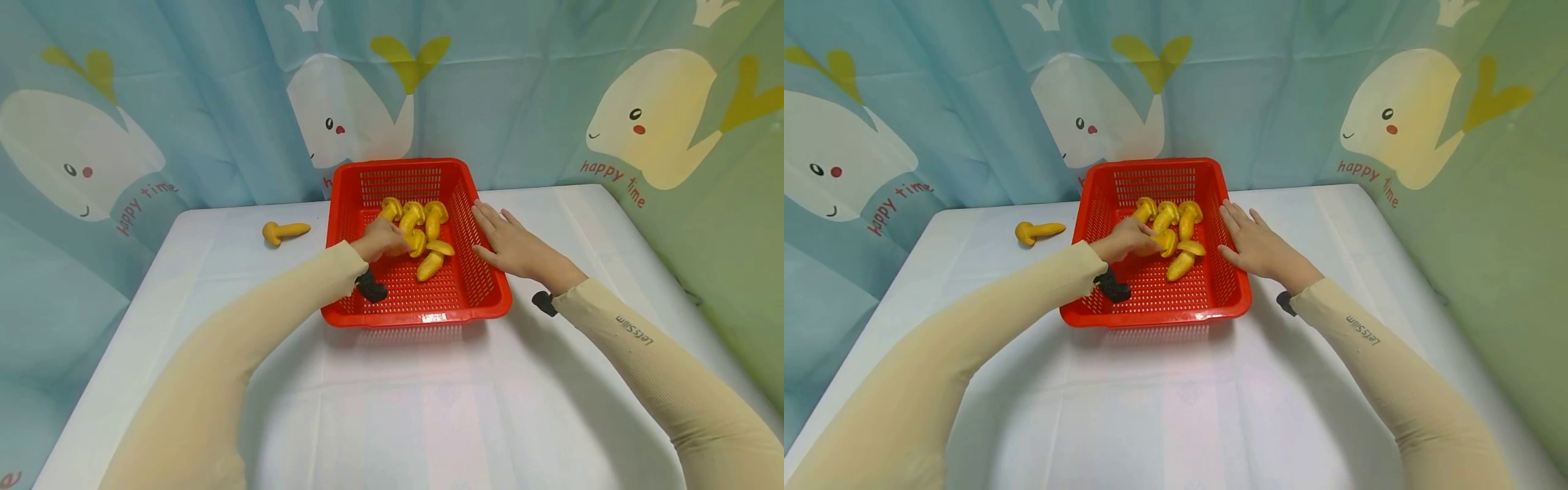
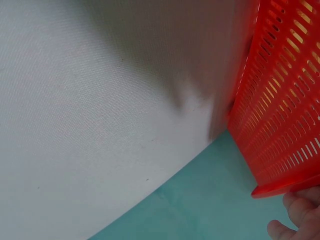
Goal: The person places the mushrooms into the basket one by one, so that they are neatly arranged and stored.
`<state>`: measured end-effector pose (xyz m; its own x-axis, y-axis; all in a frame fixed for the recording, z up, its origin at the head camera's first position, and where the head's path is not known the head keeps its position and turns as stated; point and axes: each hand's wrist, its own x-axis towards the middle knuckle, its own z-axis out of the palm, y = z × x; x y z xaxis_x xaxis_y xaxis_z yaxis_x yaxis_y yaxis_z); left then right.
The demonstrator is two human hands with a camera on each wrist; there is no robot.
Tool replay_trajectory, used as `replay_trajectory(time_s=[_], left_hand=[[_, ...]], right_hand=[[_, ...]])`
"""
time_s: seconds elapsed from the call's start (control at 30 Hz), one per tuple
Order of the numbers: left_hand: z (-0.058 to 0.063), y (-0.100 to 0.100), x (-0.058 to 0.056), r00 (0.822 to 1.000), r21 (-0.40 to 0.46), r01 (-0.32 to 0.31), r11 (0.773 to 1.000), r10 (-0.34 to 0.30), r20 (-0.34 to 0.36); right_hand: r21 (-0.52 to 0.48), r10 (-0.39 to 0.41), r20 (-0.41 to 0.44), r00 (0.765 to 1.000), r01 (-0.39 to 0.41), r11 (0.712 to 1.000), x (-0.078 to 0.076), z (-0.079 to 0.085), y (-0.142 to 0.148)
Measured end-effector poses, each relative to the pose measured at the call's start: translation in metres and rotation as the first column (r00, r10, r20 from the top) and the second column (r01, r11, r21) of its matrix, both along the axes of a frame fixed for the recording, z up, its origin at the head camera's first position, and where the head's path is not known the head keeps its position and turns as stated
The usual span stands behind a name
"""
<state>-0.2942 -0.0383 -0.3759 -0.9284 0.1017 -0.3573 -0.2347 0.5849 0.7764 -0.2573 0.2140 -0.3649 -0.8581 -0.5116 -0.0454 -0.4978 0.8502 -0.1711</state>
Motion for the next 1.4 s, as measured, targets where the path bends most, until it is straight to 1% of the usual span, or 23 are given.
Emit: replay_trajectory(time_s=[0.1, 0.2, 0.33, 0.43, 0.47, 0.53, 0.6, 0.67, 0.7, 0.73, 0.77, 0.83, 0.9, 0.97, 1.03, 1.07, 1.1, 1.13, 1.23, 1.3, 1.33, 1.37, 1.4], left_hand=[[0.001, -0.001, 0.002, 0.999, 0.005, 0.041, 0.999, -0.041, 0.032], [0.001, -0.001, 0.003, 0.997, -0.006, 0.063, 0.998, -0.063, 0.053], [0.003, 0.001, 0.003, 0.992, -0.084, 0.062, 0.995, -0.052, 0.111], [-0.004, 0.003, -0.004, 0.986, -0.115, 0.072, 0.991, -0.054, 0.158], [-0.013, 0.002, -0.011, 0.985, -0.102, 0.084, 0.991, -0.067, 0.16], [-0.026, 0.0, -0.021, 0.984, -0.055, 0.089, 0.994, -0.079, 0.162], [-0.041, -0.002, -0.033, 0.983, -0.009, 0.075, 0.997, -0.072, 0.167], [-0.063, -0.005, -0.05, 0.985, 0.051, 0.072, 0.996, -0.08, 0.155], [-0.066, -0.003, -0.053, 0.984, 0.037, 0.054, 0.998, -0.059, 0.168], [-0.073, -0.001, -0.06, 0.983, 0.015, 0.045, 0.999, -0.047, 0.178], [-0.087, -0.001, -0.072, 0.983, 0.011, 0.043, 0.999, -0.044, 0.177], [-0.108, -0.001, -0.09, 0.983, 0.019, 0.04, 0.999, -0.043, 0.179], [-0.126, 0.001, -0.105, 0.98, 0.0, 0.027, 1.0, -0.027, 0.196], [-0.146, -0.003, -0.122, 0.98, 0.047, 0.033, 0.998, -0.041, 0.192], [-0.151, -0.001, -0.126, 0.979, 0.055, 0.025, 0.998, -0.036, 0.201], [-0.152, 0.0, -0.125, 0.98, 0.047, 0.023, 0.999, -0.032, 0.198], [-0.136, 0.001, -0.113, 0.979, 0.034, 0.019, 0.999, -0.025, 0.2], [-0.132, 0.003, -0.109, 0.98, 0.026, 0.018, 0.999, -0.022, 0.197], [-0.109, 0.005, -0.09, 0.978, 0.016, 0.031, 0.999, -0.034, 0.208], [-0.095, 0.005, -0.078, 0.976, 0.025, 0.042, 0.999, -0.046, 0.211], [-0.104, 0.003, -0.084, 0.975, 0.051, 0.052, 0.997, -0.062, 0.215], [-0.102, 0.003, -0.082, 0.973, 0.057, 0.05, 0.997, -0.062, 0.221], [-0.103, 0.004, -0.082, 0.975, 0.061, 0.047, 0.997, -0.059, 0.216]], right_hand=[[-0.01, 0.005, -0.006, 1.0, -0.005, 1.0, 0.001, 0.001, 0.0], [-0.019, 0.01, -0.012, 1.0, -0.011, 1.0, 0.002, 0.001, -0.001], [-0.02, 0.011, -0.012, 1.0, -0.011, 1.0, 0.002, 0.002, -0.001], [-0.018, 0.011, -0.011, 1.0, -0.011, 1.0, 0.002, 0.001, 0.0], [-0.017, 0.011, -0.01, 1.0, -0.011, 1.0, 0.002, 0.001, 0.0], [-0.016, 0.011, -0.01, 1.0, -0.011, 1.0, 0.002, 0.001, 0.0], [-0.014, 0.011, -0.012, 1.0, -0.011, 1.0, 0.002, 0.001, 0.0], [-0.012, 0.011, -0.013, 1.0, -0.011, 1.0, 0.002, 0.001, 0.0], [-0.011, 0.011, -0.013, 1.0, -0.011, 1.0, 0.002, 0.001, 0.0], [-0.01, 0.01, -0.013, 1.0, -0.01, 1.0, 0.002, 0.001, 0.0], [-0.011, 0.01, -0.012, 1.0, -0.01, 1.0, 0.002, 0.001, 0.0], [-0.012, 0.008, -0.01, 1.0, -0.008, 1.0, 0.002, 0.001, 0.0], [-0.013, 0.007, -0.01, 1.0, -0.007, 1.0, 0.002, 0.0, 0.0], [-0.012, 0.007, -0.012, 1.0, -0.008, 1.0, 0.002, 0.0, 0.0], [-0.011, 0.008, -0.013, 1.0, -0.009, 1.0, 0.002, 0.0, 0.0], [-0.01, 0.008, -0.015, 1.0, -0.009, 1.0, 0.002, 0.0, 0.0], [-0.008, 0.008, -0.015, 1.0, -0.008, 1.0, 0.002, 0.0, 0.0], [-0.007, 0.008, -0.015, 1.0, -0.008, 1.0, 0.002, 0.0, 0.0], [-0.005, 0.007, -0.015, 1.0, -0.007, 1.0, 0.002, 0.0, 0.0], [-0.005, 0.008, -0.016, 1.0, -0.008, 1.0, 0.001, 0.0, 0.0], [-0.005, 0.007, -0.016, 1.0, -0.007, 1.0, 0.001, 0.0, 0.0], [-0.005, 0.006, -0.015, 1.0, -0.007, 1.0, 0.001, 0.0, 0.0], [-0.006, 0.006, -0.014, 1.0, -0.006, 1.0, 0.001, 0.0, 0.0]])
